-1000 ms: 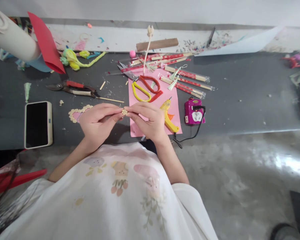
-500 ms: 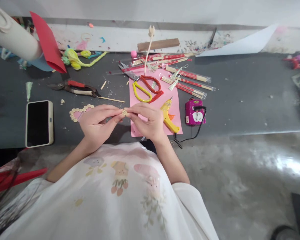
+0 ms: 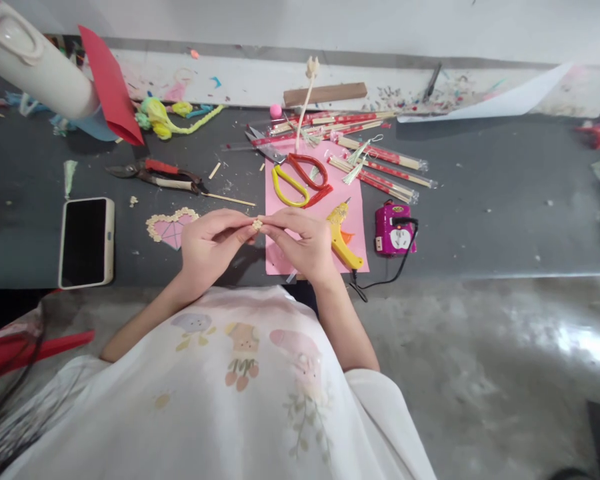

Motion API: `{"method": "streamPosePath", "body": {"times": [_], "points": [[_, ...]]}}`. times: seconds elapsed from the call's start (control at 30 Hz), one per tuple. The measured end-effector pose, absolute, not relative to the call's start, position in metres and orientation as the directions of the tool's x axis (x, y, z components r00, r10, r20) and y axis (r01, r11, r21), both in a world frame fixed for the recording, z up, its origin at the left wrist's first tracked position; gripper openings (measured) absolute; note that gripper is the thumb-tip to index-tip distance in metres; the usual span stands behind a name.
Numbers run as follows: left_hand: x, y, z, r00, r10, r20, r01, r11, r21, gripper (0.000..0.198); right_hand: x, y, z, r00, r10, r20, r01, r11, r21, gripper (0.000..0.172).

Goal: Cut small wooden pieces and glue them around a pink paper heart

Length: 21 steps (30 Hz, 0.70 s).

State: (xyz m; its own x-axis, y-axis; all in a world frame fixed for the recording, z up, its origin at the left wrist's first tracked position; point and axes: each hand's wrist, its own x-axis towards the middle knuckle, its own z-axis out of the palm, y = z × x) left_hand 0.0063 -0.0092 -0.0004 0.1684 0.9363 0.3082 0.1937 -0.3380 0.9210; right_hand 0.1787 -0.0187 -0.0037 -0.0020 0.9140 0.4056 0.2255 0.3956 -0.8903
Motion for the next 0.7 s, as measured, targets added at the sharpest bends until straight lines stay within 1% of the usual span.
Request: {"method": "streamPosePath", "body": {"times": [0.13,0.33,0.47,0.6,0.7], "points": [[-0.003,-0.015,-0.007,0.179,0.911,0.371,0.285,-0.409,0.867,0.010,0.172,-0.019,-0.008,-0.065,0.923,0.379,0.245,0.384,-0.890,0.008],[-0.021,-0.028,-0.010,0.123,0.911,0.394,0.363,-0.411,0.836,0.008,0.154,-0.019,-0.014,-0.159,0.923,0.352,0.230,0.381,-0.896,0.011],[-0.032,-0.034,-0.014,0.096,0.941,0.325,0.343,-0.338,0.877,0.008,0.145,-0.019,-0.015,-0.222,0.925,0.307,0.255,0.359,-0.898,0.013],[-0.044,-0.043,-0.022,0.033,0.964,0.265,0.311,-0.262,0.914,0.007,0.137,-0.021,-0.016,-0.301,0.913,0.276,0.297,0.364,-0.883,0.015],[-0.053,-0.051,-0.030,-0.023,0.981,0.194,0.267,-0.180,0.947,0.009,0.127,-0.023,-0.019,-0.331,0.904,0.270,0.321,0.377,-0.869,0.014]]}}
